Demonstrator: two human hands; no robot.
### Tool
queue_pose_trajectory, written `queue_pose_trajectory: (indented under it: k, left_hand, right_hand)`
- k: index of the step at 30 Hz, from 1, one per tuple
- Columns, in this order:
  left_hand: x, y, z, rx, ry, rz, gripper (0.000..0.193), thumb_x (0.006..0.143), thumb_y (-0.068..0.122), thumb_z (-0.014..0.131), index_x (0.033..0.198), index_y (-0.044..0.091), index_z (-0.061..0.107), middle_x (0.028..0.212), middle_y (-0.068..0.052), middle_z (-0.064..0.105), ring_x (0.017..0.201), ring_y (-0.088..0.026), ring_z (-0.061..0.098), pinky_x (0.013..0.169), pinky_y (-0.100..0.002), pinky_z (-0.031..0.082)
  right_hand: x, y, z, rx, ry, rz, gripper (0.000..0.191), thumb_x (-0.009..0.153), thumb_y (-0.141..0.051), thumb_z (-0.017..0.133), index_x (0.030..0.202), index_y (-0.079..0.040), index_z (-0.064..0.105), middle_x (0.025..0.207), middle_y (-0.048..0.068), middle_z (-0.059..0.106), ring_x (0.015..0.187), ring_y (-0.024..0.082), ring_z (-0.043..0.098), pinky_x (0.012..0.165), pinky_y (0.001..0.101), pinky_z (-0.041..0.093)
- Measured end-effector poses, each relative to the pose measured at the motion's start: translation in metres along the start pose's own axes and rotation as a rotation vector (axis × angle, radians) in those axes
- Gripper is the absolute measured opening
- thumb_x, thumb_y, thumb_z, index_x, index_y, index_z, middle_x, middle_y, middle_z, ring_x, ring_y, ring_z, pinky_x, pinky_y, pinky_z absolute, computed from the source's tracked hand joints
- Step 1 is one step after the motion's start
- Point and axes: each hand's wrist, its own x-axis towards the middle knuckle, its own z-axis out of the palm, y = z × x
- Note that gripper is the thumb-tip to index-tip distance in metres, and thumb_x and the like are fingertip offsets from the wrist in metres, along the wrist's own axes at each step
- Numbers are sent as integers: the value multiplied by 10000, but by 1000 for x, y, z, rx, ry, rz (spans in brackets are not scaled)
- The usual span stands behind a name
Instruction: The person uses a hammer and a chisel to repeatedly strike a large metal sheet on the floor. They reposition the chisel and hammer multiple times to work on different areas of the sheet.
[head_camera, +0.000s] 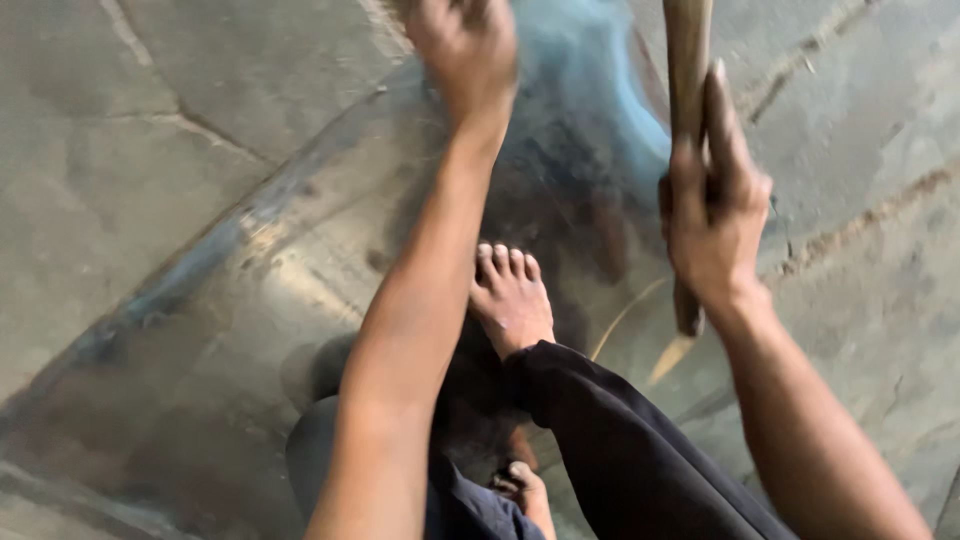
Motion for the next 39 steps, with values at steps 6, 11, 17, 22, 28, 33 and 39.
queue_pose_trajectory:
  k: [6, 11, 17, 22, 28, 33, 39]
  left_hand:
    - [-95, 26, -194, -160, 243, -449, 195, 973, 151, 712, 1100, 3, 711, 992, -27, 732, 866, -118, 712, 777, -300, 634]
    - [-147, 31, -328, -195, 538, -475, 167, 964, 78, 732, 1076, -33, 678, 976, -69, 723, 902, -144, 729, 830, -328, 665]
    - [-117, -6, -377, -19, 529, -172, 169, 966, 79, 734, 981, -68, 651, 893, -64, 712, 854, -143, 766, 784, -299, 694]
    - [-120, -17, -382, 202, 485, -123, 168, 1044, 67, 696, 962, -68, 638, 807, -64, 701, 737, -145, 699, 712, -277, 581]
    - [-132, -13, -380, 99, 498, -100, 125, 1041, 73, 656, 1037, -47, 619, 916, -64, 722, 856, -144, 761, 812, -294, 673]
    - [-134, -20, -381, 74, 491, -83, 148, 1072, 93, 647, 1131, -40, 623, 991, -89, 719, 922, -156, 769, 864, -318, 681]
    - [-132, -5, -383, 202, 439, -219, 188, 1073, 111, 662, 1200, -27, 651, 1076, -113, 723, 968, -182, 781, 842, -330, 655]
  right_hand:
    - [-40, -7, 59, 40, -298, 238, 571, 1081, -169, 535, 1639, -185, 419, 691, 8, 542, 558, 69, 481, 492, 282, 441]
    - [-55, -27, 91, -260, -370, -81, 549, 1085, -168, 571, 1623, -147, 462, 716, 48, 610, 597, 94, 520, 548, 298, 465]
    - [-74, -59, 113, -133, -392, 143, 583, 1093, -233, 540, 1652, -182, 385, 656, 19, 542, 525, 85, 481, 457, 290, 409]
    - [-91, -71, 123, -117, -500, 70, 583, 1092, -206, 535, 1651, -156, 379, 651, 3, 550, 518, 74, 494, 464, 270, 426]
    - [-90, -109, 140, -177, -635, -121, 583, 1064, -166, 556, 1628, -114, 416, 702, 25, 616, 573, 77, 562, 508, 264, 482]
    - [-78, -142, 151, -160, -673, -394, 569, 1075, -102, 587, 1622, -56, 438, 850, 76, 693, 720, 99, 645, 656, 274, 545]
    - [-58, -158, 155, 97, -710, -791, 536, 1033, -30, 635, 1538, -59, 459, 1106, 225, 707, 848, 183, 734, 780, 308, 608]
